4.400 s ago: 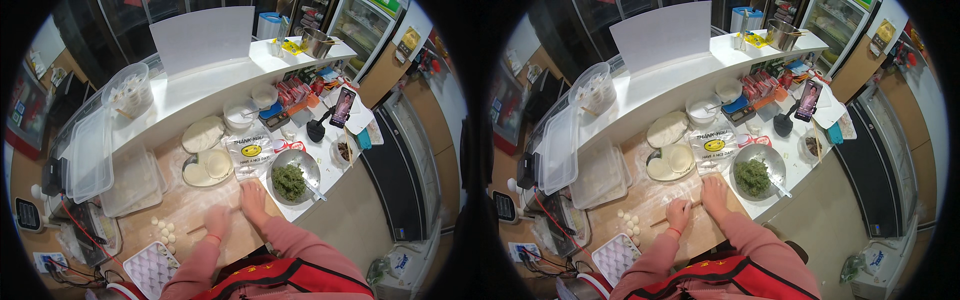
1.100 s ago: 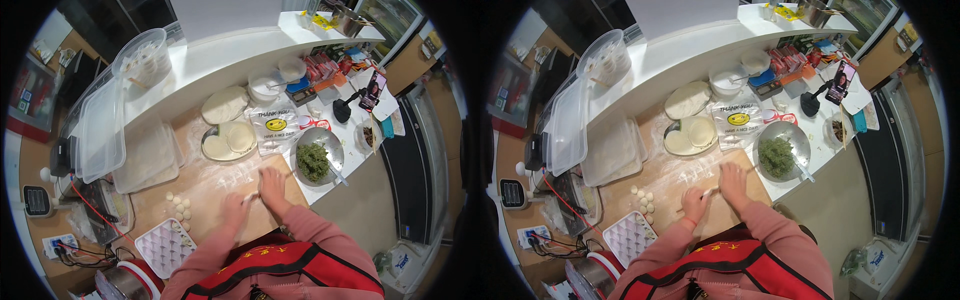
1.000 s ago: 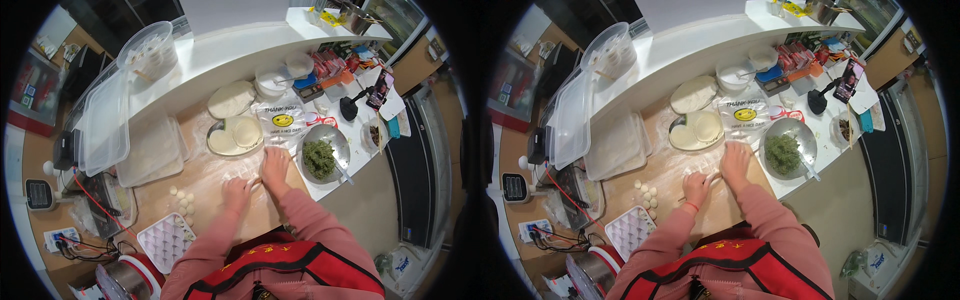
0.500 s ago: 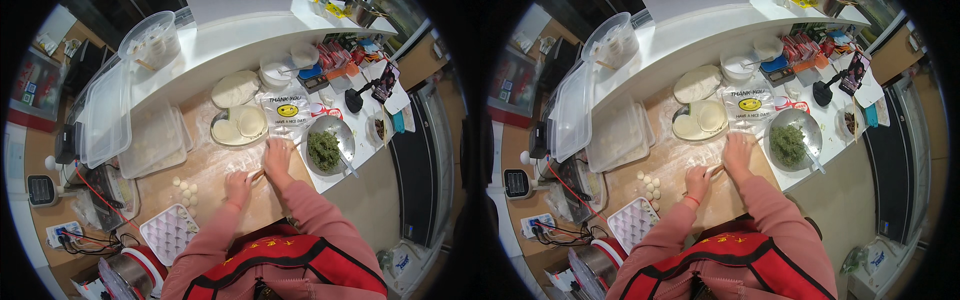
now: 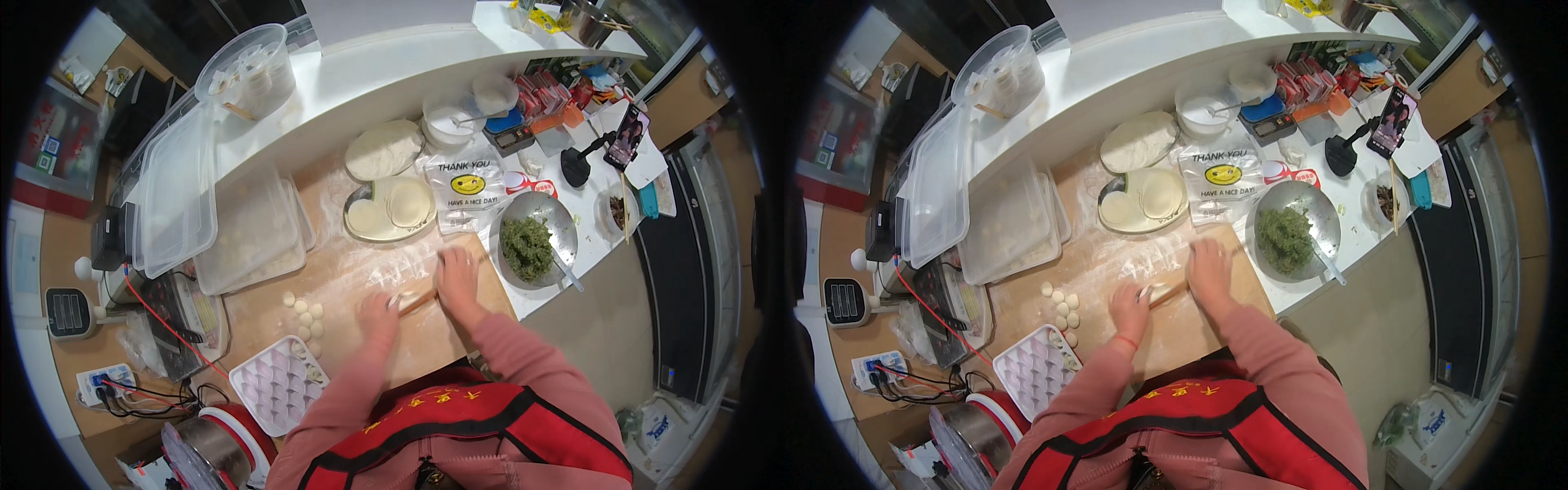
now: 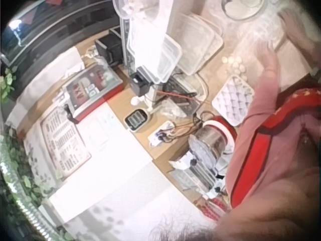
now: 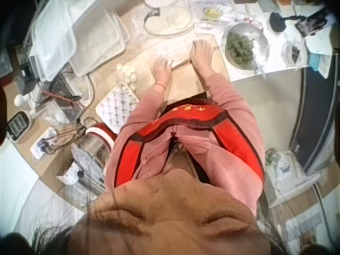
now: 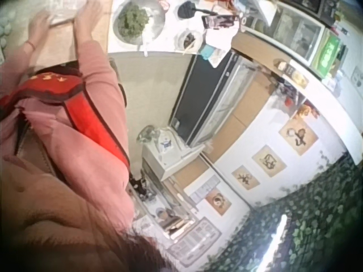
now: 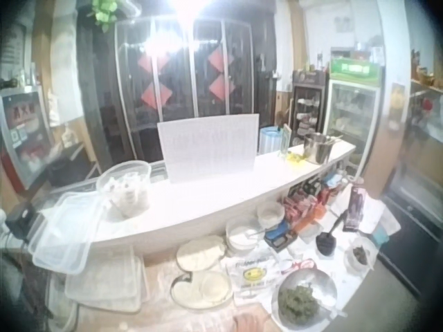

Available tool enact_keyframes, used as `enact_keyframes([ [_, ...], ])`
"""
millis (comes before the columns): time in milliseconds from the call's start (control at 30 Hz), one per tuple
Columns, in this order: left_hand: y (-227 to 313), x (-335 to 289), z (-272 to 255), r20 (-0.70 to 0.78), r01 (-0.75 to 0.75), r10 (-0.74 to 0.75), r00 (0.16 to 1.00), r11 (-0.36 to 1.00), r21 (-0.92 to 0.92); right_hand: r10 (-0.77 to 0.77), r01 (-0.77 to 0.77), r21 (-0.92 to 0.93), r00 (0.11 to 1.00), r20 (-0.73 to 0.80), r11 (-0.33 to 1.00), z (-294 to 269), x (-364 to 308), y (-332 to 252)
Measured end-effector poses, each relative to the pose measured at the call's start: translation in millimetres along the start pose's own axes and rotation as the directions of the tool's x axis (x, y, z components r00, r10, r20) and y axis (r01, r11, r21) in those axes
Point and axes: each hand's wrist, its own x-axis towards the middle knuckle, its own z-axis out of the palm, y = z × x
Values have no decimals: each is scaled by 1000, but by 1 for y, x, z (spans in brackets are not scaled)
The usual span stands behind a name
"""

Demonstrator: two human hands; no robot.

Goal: The person repeatedly rolls small dough balls into flat circular discs using a rolling pin on a floured countertop. The flattened discs are stacked on a plate. The person then picks up a disc and scoops green filling from a bowl with a spoon.

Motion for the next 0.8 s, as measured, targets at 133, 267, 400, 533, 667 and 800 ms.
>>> enact_keyframes([
  [133, -1, -9, -11, -50, -1, 1, 999, 1000, 0, -114, 114, 15, 993, 40, 993, -14, -25, -1],
  [267, -5, 16, -3, -7, -90, 90, 996, 996, -20, -89, 91, 2, 976, -199, 996, 6, 22, -11],
  [400, -21, 31, 0, 30, -143, 146, 989, 986, -86, -85, 96, 126, 992, -96, 987, 11, 33, 11],
  [533, -20, -2, -8, -3, 119, -122, 993, 976, -180, -379, 313, 301, 905, 195, 901, -25, -59, 55],
  [667, 7, -27, -7, 124, 261, -234, 964, 919, -295, -420, 365, 263, 887, 193, 893, -33, -98, 45],
  [800, 23, 3, 10, 32, -51, 54, 998, 995, -81, -287, 277, 138, 956, 59, 951, -11, -35, 9],
])
